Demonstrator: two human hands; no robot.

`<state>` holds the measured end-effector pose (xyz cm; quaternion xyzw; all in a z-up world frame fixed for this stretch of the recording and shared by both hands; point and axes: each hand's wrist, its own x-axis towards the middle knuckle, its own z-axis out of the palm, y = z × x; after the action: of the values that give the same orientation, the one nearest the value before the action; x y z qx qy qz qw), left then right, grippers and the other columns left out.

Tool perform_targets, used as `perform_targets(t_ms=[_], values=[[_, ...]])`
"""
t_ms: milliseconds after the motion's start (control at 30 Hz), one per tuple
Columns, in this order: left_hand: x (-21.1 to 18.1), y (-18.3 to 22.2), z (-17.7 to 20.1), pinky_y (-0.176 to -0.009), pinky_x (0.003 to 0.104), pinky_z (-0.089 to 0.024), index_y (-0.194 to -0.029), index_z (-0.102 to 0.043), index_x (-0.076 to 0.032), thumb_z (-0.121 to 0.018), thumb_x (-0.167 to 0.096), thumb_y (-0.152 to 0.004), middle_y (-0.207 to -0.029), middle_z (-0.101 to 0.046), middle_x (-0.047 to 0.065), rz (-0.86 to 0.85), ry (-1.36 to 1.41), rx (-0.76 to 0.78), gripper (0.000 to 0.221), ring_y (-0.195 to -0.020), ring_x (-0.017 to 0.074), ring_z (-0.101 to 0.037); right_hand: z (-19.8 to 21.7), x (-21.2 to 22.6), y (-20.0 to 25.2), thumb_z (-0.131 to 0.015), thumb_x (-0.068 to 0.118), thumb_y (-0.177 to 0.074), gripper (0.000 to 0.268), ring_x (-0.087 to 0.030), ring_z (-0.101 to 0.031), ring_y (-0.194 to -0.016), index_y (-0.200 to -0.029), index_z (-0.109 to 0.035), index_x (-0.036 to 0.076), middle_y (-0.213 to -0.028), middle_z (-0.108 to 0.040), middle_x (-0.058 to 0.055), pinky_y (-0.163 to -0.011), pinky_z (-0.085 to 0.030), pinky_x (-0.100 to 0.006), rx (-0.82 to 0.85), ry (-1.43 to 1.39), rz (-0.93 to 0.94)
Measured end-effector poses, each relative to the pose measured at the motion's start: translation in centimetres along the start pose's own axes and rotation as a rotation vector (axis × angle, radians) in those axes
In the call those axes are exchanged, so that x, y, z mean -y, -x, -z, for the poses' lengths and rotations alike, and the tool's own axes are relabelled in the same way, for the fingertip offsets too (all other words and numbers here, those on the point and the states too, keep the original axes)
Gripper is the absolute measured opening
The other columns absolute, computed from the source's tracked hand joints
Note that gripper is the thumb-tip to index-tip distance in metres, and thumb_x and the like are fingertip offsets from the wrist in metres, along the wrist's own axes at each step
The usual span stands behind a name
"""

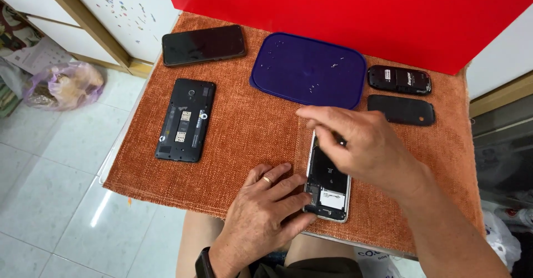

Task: Removing the back cover of a mobile phone and using a precision tool to work on internal parts.

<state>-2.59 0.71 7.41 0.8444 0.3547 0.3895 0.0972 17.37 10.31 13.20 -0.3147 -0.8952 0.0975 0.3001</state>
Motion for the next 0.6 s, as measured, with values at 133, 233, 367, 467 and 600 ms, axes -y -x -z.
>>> perform_targets(t_ms=[133, 233, 367, 467, 600], values=[[0.1, 0.1, -0.1, -0.097, 0.048, -0.046, -0.098, -0.073, -0.009, -0.076, -0.027, -0.096, -0.116, -0.069, 0.008, 0.010, 0.007, 0.006, 0.018, -0.116, 0.0342, -0.064, 0.5, 0.8, -0.3, -0.057, -0.015, -0.084, 0.056, -0.012, -0.049, -0.049, -0.136, -0.060, 0.004, -0.105, -0.076, -0.004, -0.047, -0.049, -0.028, 0.095, 0.044, 0.015], [0.0, 0.0, -0.1, -0.098, 0.048, -0.045, -0.098, -0.073, -0.008, -0.074, -0.026, -0.097, -0.116, -0.068, 0.007, -0.002, 0.022, 0.009, 0.018, -0.116, 0.0336, -0.064, 0.2, 0.3, -0.2, -0.069, -0.006, -0.091, 0.035, -0.020, -0.076, -0.088, -0.126, -0.065, -0.003, -0.110, -0.078, -0.011, -0.074, -0.063, -0.033, -0.032, 0.137, 0.093], [-0.1, 0.1, -0.2, -0.100, 0.049, -0.046, -0.098, -0.074, -0.009, -0.076, -0.027, -0.095, -0.117, -0.070, 0.007, 0.020, 0.023, 0.009, 0.018, -0.117, 0.0341, -0.065, 0.4, 0.5, -0.2, -0.059, -0.014, -0.088, 0.043, -0.014, -0.063, -0.069, -0.128, -0.062, -0.001, -0.110, -0.075, -0.013, -0.060, -0.057, -0.023, 0.025, 0.017, 0.036], [-0.1, 0.1, -0.2, -0.100, 0.048, -0.046, -0.098, -0.074, -0.009, -0.075, -0.027, -0.096, -0.118, -0.070, 0.007, 0.027, 0.012, 0.015, 0.018, -0.118, 0.0337, -0.065, 0.3, 0.7, -0.2, -0.062, -0.009, -0.089, 0.042, -0.019, -0.071, -0.081, -0.130, -0.061, 0.001, -0.110, -0.075, -0.010, -0.072, -0.061, -0.031, 0.013, 0.028, 0.019], [0.1, 0.3, -0.5, -0.099, 0.049, -0.046, -0.098, -0.076, -0.010, -0.076, -0.030, -0.095, -0.119, -0.071, 0.007, 0.026, 0.006, 0.007, 0.020, -0.118, 0.0344, -0.065, 0.2, 0.0, 0.1, -0.063, -0.014, -0.089, 0.048, -0.014, -0.064, -0.075, -0.135, -0.058, 0.000, -0.097, -0.068, -0.006, -0.069, -0.061, -0.023, 0.081, -0.087, 0.015]])
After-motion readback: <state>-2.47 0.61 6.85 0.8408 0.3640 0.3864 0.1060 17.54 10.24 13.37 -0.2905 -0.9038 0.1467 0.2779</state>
